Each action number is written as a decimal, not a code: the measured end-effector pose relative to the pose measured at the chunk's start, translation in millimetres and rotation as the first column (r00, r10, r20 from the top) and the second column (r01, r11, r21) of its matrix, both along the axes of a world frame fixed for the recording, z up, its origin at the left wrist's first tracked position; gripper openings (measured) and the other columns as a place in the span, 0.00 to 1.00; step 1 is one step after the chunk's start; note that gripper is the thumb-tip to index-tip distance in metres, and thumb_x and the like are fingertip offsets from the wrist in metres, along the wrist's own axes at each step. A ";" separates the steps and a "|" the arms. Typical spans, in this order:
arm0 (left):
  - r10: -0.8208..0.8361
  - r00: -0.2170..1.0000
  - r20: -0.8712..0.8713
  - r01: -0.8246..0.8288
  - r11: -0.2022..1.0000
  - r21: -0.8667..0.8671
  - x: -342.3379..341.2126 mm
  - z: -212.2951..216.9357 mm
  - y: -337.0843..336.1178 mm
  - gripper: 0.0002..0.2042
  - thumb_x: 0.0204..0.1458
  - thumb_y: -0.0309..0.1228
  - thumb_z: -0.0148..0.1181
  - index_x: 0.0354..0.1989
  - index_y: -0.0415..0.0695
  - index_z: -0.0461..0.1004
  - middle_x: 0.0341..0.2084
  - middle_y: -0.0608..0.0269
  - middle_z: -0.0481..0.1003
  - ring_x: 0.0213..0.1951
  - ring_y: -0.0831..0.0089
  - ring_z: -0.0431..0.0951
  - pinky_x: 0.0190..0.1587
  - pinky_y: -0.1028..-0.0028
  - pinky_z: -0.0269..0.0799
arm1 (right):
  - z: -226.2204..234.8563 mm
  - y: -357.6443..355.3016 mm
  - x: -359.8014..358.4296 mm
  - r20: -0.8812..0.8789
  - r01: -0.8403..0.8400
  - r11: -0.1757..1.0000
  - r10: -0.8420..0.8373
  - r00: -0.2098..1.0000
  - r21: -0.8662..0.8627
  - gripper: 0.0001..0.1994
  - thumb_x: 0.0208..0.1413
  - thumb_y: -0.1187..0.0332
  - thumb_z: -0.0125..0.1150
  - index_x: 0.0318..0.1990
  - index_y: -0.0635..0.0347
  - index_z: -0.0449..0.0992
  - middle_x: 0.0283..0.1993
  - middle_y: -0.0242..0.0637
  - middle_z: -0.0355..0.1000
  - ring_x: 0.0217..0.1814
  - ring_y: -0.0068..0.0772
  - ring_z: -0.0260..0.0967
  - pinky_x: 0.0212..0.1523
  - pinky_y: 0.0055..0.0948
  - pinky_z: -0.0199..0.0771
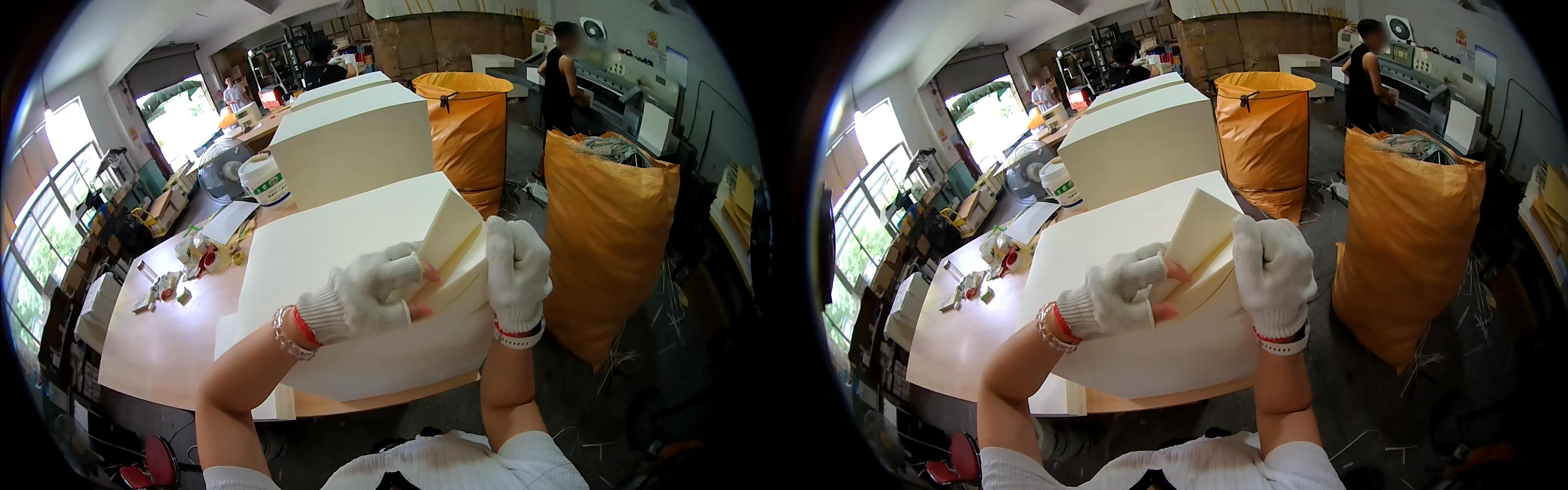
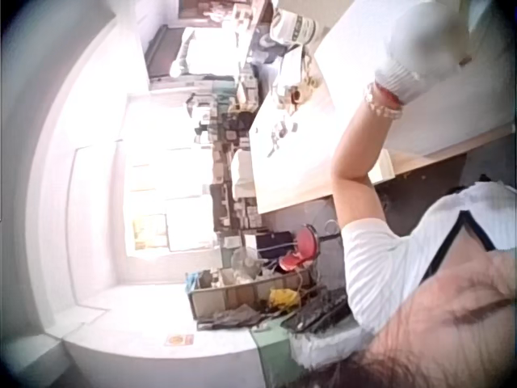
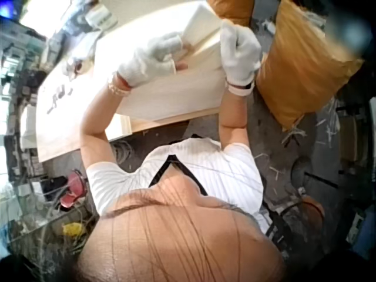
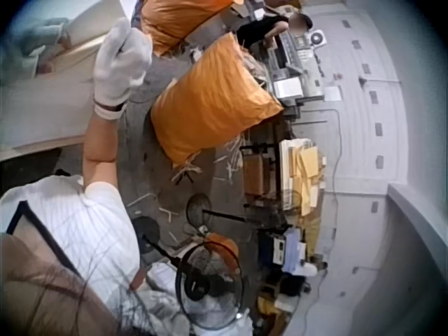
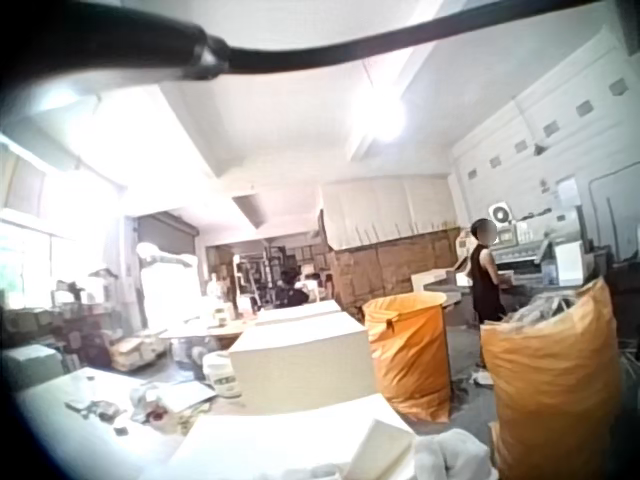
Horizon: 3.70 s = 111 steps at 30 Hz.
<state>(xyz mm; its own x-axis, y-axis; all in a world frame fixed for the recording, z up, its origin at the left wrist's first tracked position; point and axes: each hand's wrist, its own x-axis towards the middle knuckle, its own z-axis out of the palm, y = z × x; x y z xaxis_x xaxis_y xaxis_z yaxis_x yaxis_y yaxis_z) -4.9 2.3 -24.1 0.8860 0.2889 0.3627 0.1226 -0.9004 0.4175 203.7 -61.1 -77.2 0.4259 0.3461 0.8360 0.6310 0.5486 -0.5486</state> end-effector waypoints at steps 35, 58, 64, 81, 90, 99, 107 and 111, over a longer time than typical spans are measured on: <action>-0.081 0.995 -0.063 0.078 0.996 -0.049 4.9 2.2 1.6 0.17 0.51 0.20 0.63 0.50 0.43 0.77 0.48 0.55 0.75 0.44 0.58 0.77 0.45 0.68 0.73 | 1.9 -5.3 3.8 0.203 0.021 1.000 -0.022 0.979 0.010 0.05 0.58 0.76 0.55 0.31 0.68 0.73 0.19 0.38 0.59 0.21 0.40 0.59 0.26 0.37 0.59; -0.045 0.999 -0.003 0.045 0.999 -0.002 5.5 -5.5 3.1 0.20 0.48 0.23 0.69 0.52 0.47 0.76 0.43 0.60 0.76 0.41 0.64 0.76 0.43 0.69 0.72 | 3.4 -5.4 0.8 0.063 -0.040 0.999 0.040 0.997 0.002 0.13 0.59 0.77 0.57 0.23 0.68 0.67 0.19 0.40 0.62 0.22 0.39 0.61 0.27 0.36 0.62; 0.030 0.999 0.025 -0.030 0.999 -0.014 5.7 0.2 -3.9 0.21 0.39 0.28 0.78 0.43 0.47 0.76 0.44 0.61 0.74 0.45 0.63 0.75 0.48 0.68 0.71 | 2.0 -6.3 2.1 0.066 -0.014 1.000 0.015 0.998 -0.007 0.11 0.59 0.77 0.56 0.24 0.69 0.67 0.19 0.40 0.62 0.22 0.39 0.61 0.27 0.37 0.62; -0.030 0.998 0.061 0.029 0.999 0.030 5.7 1.4 -6.4 0.20 0.43 0.24 0.72 0.46 0.46 0.72 0.52 0.53 0.73 0.49 0.56 0.76 0.48 0.65 0.74 | 2.1 -7.2 -1.2 0.020 -0.008 1.000 0.009 1.000 -0.021 0.11 0.59 0.78 0.58 0.23 0.69 0.68 0.20 0.40 0.63 0.23 0.38 0.62 0.26 0.35 0.63; -0.112 0.992 0.049 0.100 0.974 0.202 5.5 -8.5 7.7 0.29 0.47 0.20 0.66 0.61 0.46 0.70 0.48 0.55 0.74 0.43 0.62 0.79 0.44 0.70 0.75 | -0.1 -6.2 -0.5 0.039 -0.030 0.999 0.031 0.999 -0.021 0.09 0.58 0.78 0.58 0.26 0.69 0.70 0.20 0.39 0.62 0.23 0.38 0.60 0.26 0.35 0.63; -0.047 0.999 0.015 0.047 0.999 -0.004 2.6 -4.8 4.7 0.25 0.49 0.20 0.64 0.59 0.44 0.72 0.37 0.61 0.75 0.37 0.70 0.76 0.40 0.73 0.72 | 1.7 -7.8 -0.8 0.012 -0.031 0.997 0.032 0.999 -0.067 0.11 0.60 0.76 0.57 0.24 0.69 0.68 0.20 0.40 0.62 0.23 0.38 0.61 0.27 0.36 0.63; 0.000 0.999 0.051 0.004 0.997 -0.075 5.4 0.6 -5.8 0.17 0.44 0.26 0.72 0.43 0.46 0.75 0.57 0.52 0.70 0.52 0.51 0.74 0.51 0.67 0.72 | -1.3 -6.1 -4.5 -0.004 0.016 1.000 -0.016 1.000 0.004 0.11 0.60 0.77 0.56 0.25 0.70 0.69 0.20 0.41 0.62 0.24 0.39 0.63 0.27 0.36 0.64; -0.042 0.992 0.116 0.053 0.994 -0.093 6.4 -7.7 2.3 0.17 0.44 0.24 0.71 0.43 0.45 0.74 0.64 0.47 0.65 0.55 0.48 0.72 0.53 0.64 0.72 | -3.7 -2.9 -4.4 -0.006 0.028 0.997 -0.028 1.000 0.065 0.10 0.59 0.77 0.56 0.25 0.70 0.70 0.20 0.41 0.63 0.24 0.38 0.63 0.27 0.36 0.64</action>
